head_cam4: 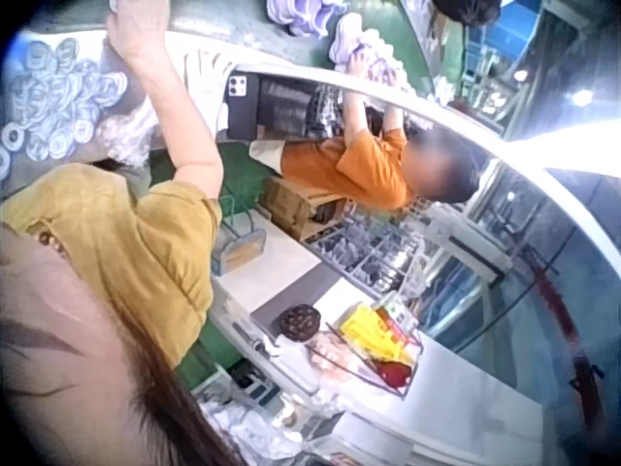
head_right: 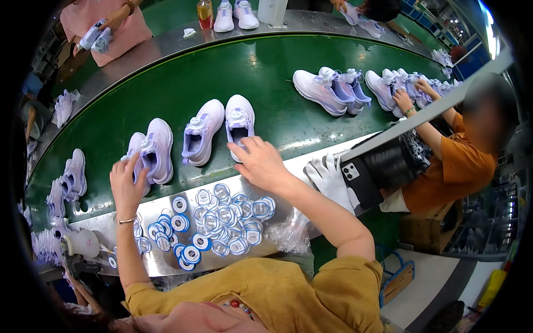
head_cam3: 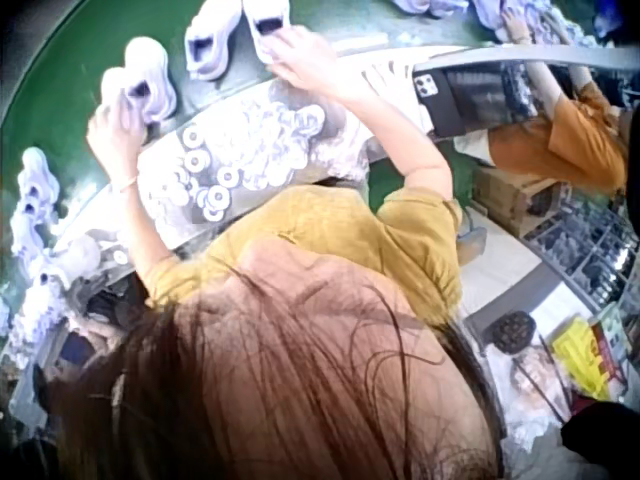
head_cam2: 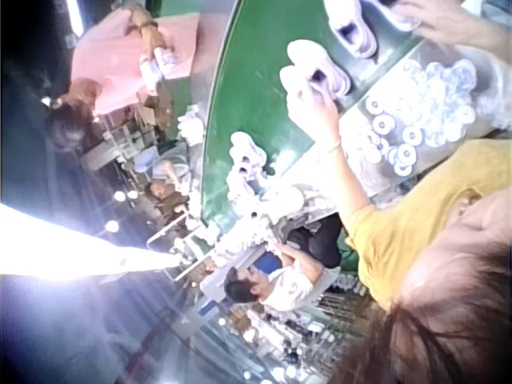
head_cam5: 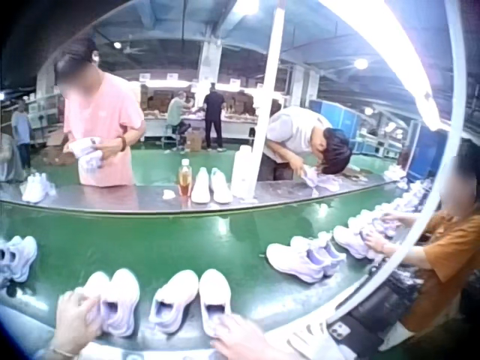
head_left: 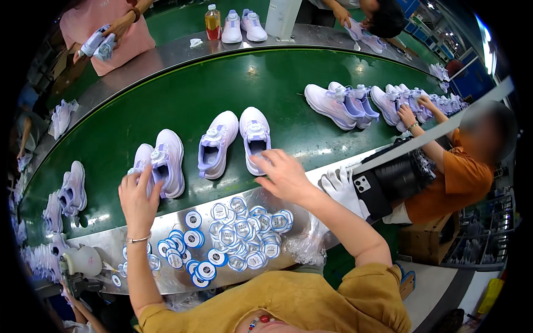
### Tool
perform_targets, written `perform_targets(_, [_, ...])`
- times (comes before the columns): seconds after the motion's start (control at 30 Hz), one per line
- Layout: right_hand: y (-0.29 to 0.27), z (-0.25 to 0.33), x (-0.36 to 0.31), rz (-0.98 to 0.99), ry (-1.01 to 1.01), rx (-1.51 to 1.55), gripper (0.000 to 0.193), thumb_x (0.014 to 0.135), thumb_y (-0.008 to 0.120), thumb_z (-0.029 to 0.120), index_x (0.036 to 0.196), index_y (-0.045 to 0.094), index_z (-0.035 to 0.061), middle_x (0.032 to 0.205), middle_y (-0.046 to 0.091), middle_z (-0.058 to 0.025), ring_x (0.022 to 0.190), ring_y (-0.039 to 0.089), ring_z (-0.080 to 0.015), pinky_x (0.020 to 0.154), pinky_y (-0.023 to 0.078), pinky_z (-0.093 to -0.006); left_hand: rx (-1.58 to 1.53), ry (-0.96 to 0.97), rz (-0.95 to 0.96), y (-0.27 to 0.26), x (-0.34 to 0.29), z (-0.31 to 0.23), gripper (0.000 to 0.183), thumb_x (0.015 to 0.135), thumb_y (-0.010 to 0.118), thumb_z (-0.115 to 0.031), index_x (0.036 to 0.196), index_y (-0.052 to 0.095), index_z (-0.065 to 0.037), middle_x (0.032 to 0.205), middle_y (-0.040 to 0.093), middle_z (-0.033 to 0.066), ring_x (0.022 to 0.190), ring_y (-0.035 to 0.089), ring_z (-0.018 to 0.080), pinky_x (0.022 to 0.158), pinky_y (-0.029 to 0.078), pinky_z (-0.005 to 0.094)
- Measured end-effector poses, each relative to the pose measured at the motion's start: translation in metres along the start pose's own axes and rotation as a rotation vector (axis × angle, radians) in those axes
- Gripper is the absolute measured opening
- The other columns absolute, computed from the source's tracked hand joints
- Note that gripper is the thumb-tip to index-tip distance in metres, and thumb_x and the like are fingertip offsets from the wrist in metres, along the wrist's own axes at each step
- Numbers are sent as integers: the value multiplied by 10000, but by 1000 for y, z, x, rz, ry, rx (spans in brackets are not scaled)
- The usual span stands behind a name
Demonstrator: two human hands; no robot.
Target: The person applies round stickers to the tongue of light-colored sneakers moving along a conveyor belt. They peel each sticker from a stack, place it on a shoe, and smooth it down. The person also briefly retrieves black clog-style shoes from a white sack and places them on the belt.
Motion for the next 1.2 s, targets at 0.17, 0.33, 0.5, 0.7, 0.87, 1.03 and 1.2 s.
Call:
perform_targets(0.17, [73, -18, 12, 199, 6, -9, 471, 756, 541, -30, 1212, 509, 84, 991, 558, -135, 954, 539, -306, 792, 465, -398, -71, -82, 385, 38, -40, 51, 694, 677, 763, -174, 1302, 460, -148, 962, 613, 141, 944, 562, 295, 872, 385, 411])
perform_targets(0.33, [106, 24, 50, 385, 145, -67, 472, 741, 653, 191, 1201, 548, 195, 1023, 537, -218, 976, 514, -397, 797, 446, -511, -394, 7, 240, 50, -20, 38, 757, 602, 800, -141, 1285, 474, -175, 975, 641, 129, 939, 582, 307, 907, 353, 445])
perform_targets(0.5, [113, 13, 77, 536, 287, -242, 414, 663, 704, 462, 972, 702, 185, 1011, 583, -162, 1037, 511, -342, 802, 448, -486, -120, -53, 365, 97, 17, 12, 432, 604, 807, -299, 981, 657, -153, 872, 627, 79, 843, 584, 275, 797, 366, 431])
perform_targets(0.7, [4, -95, 9, 467, 228, -243, 392, 635, 716, 431, 971, 697, 229, 1003, 605, -80, 1045, 505, -287, 823, 422, -462, -190, 62, 245, 127, 50, -108, 355, 664, 755, -408, 893, 671, -149, 812, 616, 94, 794, 587, 267, 730, 370, 455])
perform_targets(0.87, [-57, -147, -19, 318, 401, -334, 390, 657, 730, 311, 1038, 686, 244, 1048, 599, -70, 1119, 470, -287, 904, 396, -458, -213, 28, 254, 153, 90, -206, 331, 683, 717, -450, 855, 675, -172, 883, 635, 117, 886, 599, 289, 838, 348, 613])
perform_targets(1.03, [-56, -178, -32, 322, 484, -314, 478, 624, 778, 298, 1082, 669, 215, 1191, 520, -139, 1200, 383, -387, 964, 372, -516, -193, 34, 315, 161, 105, -239, 375, 688, 700, -489, 880, 688, -166, 912, 643, 130, 914, 599, 288, 856, 313, 667])
perform_targets(1.2, [-51, -184, -33, 325, 414, -358, 492, 533, 826, 375, 975, 690, 205, 1115, 527, -110, 1183, 372, -418, 946, 376, -542, -234, 72, 337, 162, 104, -237, 383, 680, 705, -496, 877, 699, -167, 901, 645, 121, 887, 605, 275, 833, 314, 651])
Point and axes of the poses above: each hand's wrist, its own x-axis towards the middle knuckle, its own y-axis out of the palm, z = x × y, the point moved 3 cm from there along x, towards the middle knuckle
